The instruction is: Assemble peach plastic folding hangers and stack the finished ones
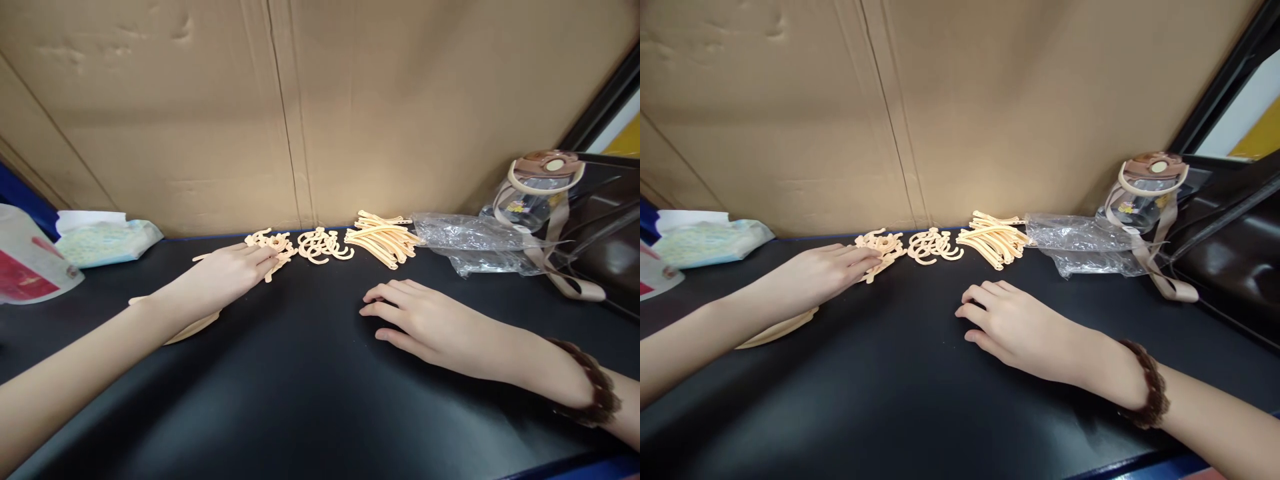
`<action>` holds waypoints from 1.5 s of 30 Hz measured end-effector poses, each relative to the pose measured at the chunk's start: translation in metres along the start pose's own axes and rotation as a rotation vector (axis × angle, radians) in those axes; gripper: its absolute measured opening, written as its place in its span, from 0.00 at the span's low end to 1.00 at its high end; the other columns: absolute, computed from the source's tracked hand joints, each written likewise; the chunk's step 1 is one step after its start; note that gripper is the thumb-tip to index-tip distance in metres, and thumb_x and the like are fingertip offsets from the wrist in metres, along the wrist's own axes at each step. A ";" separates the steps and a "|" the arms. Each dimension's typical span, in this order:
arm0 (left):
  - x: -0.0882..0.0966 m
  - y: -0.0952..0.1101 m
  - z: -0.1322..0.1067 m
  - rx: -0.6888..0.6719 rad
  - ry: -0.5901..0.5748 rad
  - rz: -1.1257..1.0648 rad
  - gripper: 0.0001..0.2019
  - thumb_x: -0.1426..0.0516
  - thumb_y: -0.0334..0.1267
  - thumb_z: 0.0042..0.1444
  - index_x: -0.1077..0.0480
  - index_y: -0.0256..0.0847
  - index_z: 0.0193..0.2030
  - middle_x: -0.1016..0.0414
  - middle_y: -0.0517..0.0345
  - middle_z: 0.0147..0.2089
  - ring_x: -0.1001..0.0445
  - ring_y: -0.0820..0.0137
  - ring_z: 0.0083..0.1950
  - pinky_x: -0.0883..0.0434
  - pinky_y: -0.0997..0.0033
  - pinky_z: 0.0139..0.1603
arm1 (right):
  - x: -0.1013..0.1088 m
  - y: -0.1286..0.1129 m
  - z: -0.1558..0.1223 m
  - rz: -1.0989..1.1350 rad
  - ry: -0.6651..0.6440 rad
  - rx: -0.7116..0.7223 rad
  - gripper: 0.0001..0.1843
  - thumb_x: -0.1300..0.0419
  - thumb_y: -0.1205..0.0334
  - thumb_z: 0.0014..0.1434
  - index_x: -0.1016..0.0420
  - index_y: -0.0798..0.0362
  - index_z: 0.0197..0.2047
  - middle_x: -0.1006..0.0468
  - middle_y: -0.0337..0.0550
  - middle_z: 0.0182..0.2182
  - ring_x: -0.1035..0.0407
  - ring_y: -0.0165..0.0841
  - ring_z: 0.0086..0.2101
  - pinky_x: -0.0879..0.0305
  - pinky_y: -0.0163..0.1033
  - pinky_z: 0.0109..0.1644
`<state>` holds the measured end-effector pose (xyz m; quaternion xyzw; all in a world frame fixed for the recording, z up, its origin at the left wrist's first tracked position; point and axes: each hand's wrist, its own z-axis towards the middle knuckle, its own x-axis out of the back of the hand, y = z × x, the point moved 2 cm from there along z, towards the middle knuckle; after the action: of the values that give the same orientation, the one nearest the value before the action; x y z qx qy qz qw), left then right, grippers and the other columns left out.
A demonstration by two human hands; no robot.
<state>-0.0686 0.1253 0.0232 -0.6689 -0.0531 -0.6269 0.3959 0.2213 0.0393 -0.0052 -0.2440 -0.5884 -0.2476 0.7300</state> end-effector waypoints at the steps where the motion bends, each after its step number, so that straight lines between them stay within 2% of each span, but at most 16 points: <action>1: 0.002 0.001 0.000 -0.005 0.015 0.013 0.24 0.59 0.21 0.62 0.28 0.33 0.56 0.26 0.40 0.57 0.26 0.55 0.56 0.30 0.56 0.57 | 0.000 0.000 0.000 -0.001 0.000 0.002 0.13 0.48 0.61 0.68 0.28 0.52 0.53 0.28 0.47 0.51 0.31 0.39 0.47 0.33 0.49 0.53; 5: 0.011 0.001 -0.002 -0.014 0.094 0.059 0.26 0.61 0.18 0.60 0.28 0.31 0.55 0.25 0.41 0.56 0.24 0.56 0.55 0.27 0.58 0.54 | 0.001 -0.001 -0.001 0.004 -0.002 0.003 0.13 0.47 0.61 0.68 0.28 0.53 0.53 0.28 0.47 0.51 0.31 0.38 0.47 0.33 0.48 0.52; 9: 0.024 0.000 -0.006 0.012 0.266 0.115 0.25 0.64 0.24 0.66 0.26 0.32 0.49 0.22 0.43 0.51 0.22 0.56 0.48 0.25 0.57 0.49 | 0.002 -0.002 -0.002 0.005 -0.006 -0.001 0.14 0.47 0.61 0.68 0.28 0.53 0.54 0.29 0.47 0.51 0.31 0.39 0.48 0.33 0.48 0.53; 13: 0.034 0.000 -0.015 0.008 0.445 0.049 0.18 0.59 0.28 0.68 0.28 0.38 0.48 0.22 0.49 0.49 0.23 0.61 0.48 0.26 0.63 0.47 | 0.002 -0.002 -0.001 0.008 -0.001 0.003 0.14 0.47 0.61 0.68 0.28 0.53 0.53 0.29 0.47 0.51 0.31 0.39 0.47 0.32 0.48 0.53; 16: 0.038 0.007 -0.023 0.031 0.529 -0.063 0.15 0.55 0.27 0.67 0.30 0.42 0.50 0.23 0.54 0.51 0.24 0.64 0.48 0.27 0.64 0.46 | 0.001 -0.001 -0.001 0.000 0.003 0.004 0.14 0.47 0.61 0.68 0.28 0.53 0.53 0.28 0.48 0.51 0.31 0.39 0.47 0.32 0.48 0.53; 19: 0.044 0.027 -0.028 0.071 0.587 -0.258 0.16 0.52 0.26 0.65 0.29 0.48 0.51 0.24 0.58 0.53 0.25 0.68 0.52 0.28 0.68 0.51 | 0.001 -0.001 -0.001 -0.001 0.001 0.006 0.14 0.48 0.61 0.68 0.29 0.53 0.53 0.29 0.47 0.51 0.31 0.38 0.47 0.33 0.48 0.53; 20: 0.047 0.035 -0.030 0.102 0.621 -0.337 0.15 0.50 0.26 0.64 0.28 0.49 0.48 0.24 0.60 0.52 0.24 0.70 0.51 0.28 0.70 0.53 | 0.001 -0.001 -0.001 -0.001 -0.001 0.006 0.13 0.48 0.61 0.68 0.29 0.53 0.53 0.29 0.47 0.51 0.31 0.38 0.47 0.33 0.48 0.53; 22: 0.050 0.050 -0.029 0.267 0.638 -0.572 0.12 0.47 0.27 0.63 0.25 0.48 0.42 0.22 0.62 0.48 0.23 0.71 0.49 0.29 0.72 0.54 | 0.001 -0.001 -0.001 -0.002 -0.002 0.004 0.14 0.48 0.60 0.68 0.29 0.52 0.53 0.29 0.47 0.51 0.31 0.38 0.47 0.33 0.48 0.53; 25: 0.043 0.068 -0.024 0.454 0.529 -0.930 0.12 0.47 0.29 0.61 0.23 0.47 0.35 0.20 0.63 0.39 0.22 0.72 0.42 0.26 0.76 0.44 | 0.001 -0.002 -0.002 0.000 -0.004 -0.003 0.14 0.47 0.59 0.68 0.29 0.51 0.54 0.29 0.46 0.51 0.31 0.38 0.46 0.33 0.47 0.52; 27: 0.034 0.074 -0.020 0.495 0.413 -1.096 0.12 0.47 0.31 0.59 0.22 0.45 0.35 0.20 0.61 0.38 0.22 0.72 0.39 0.26 0.78 0.38 | 0.001 -0.002 -0.001 0.008 -0.005 -0.006 0.13 0.47 0.59 0.68 0.29 0.52 0.53 0.28 0.46 0.51 0.31 0.38 0.46 0.33 0.47 0.52; 30: 0.019 0.078 -0.016 0.493 0.310 -1.197 0.11 0.48 0.33 0.59 0.23 0.42 0.37 0.20 0.58 0.40 0.22 0.70 0.40 0.25 0.76 0.37 | 0.001 -0.001 0.004 0.022 0.020 -0.019 0.12 0.47 0.60 0.68 0.28 0.52 0.52 0.26 0.45 0.49 0.30 0.37 0.45 0.34 0.45 0.51; 35: 0.011 0.084 -0.013 0.335 0.218 -0.983 0.15 0.52 0.29 0.60 0.26 0.44 0.44 0.22 0.58 0.43 0.25 0.69 0.39 0.27 0.72 0.36 | 0.009 0.020 0.036 -0.107 0.119 -0.162 0.11 0.47 0.63 0.68 0.24 0.53 0.45 0.22 0.44 0.40 0.28 0.36 0.41 0.35 0.41 0.46; 39: 0.009 0.089 -0.009 0.107 0.206 -0.674 0.29 0.55 0.17 0.52 0.31 0.44 0.57 0.29 0.56 0.61 0.31 0.63 0.60 0.30 0.60 0.58 | 0.010 0.043 0.077 -0.159 0.124 -0.213 0.12 0.47 0.62 0.68 0.23 0.58 0.44 0.23 0.51 0.42 0.28 0.39 0.40 0.36 0.41 0.42; 41: 0.007 0.091 -0.006 0.014 0.146 -0.576 0.38 0.56 0.13 0.46 0.37 0.42 0.63 0.35 0.55 0.67 0.37 0.63 0.66 0.34 0.56 0.62 | 0.006 0.051 0.095 -0.164 0.115 -0.215 0.13 0.46 0.61 0.68 0.23 0.58 0.42 0.23 0.51 0.41 0.28 0.38 0.41 0.37 0.39 0.43; 43: 0.007 0.090 -0.005 -0.009 0.091 -0.541 0.40 0.56 0.12 0.44 0.40 0.40 0.65 0.34 0.53 0.67 0.36 0.64 0.66 0.34 0.57 0.62 | 0.002 0.054 0.107 -0.161 0.098 -0.213 0.12 0.45 0.61 0.67 0.23 0.57 0.39 0.22 0.49 0.38 0.28 0.36 0.39 0.37 0.39 0.43; 45: 0.009 0.088 -0.005 0.010 0.076 -0.542 0.35 0.56 0.13 0.50 0.38 0.38 0.63 0.29 0.51 0.63 0.31 0.64 0.62 0.31 0.58 0.59 | -0.001 0.054 0.113 -0.155 0.084 -0.213 0.11 0.44 0.61 0.66 0.24 0.57 0.36 0.22 0.44 0.34 0.28 0.33 0.36 0.36 0.40 0.43</action>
<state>-0.0209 0.0581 -0.0104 -0.6042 -0.2184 -0.7344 0.2189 0.1723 0.1536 0.0115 -0.2634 -0.5448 -0.3744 0.7026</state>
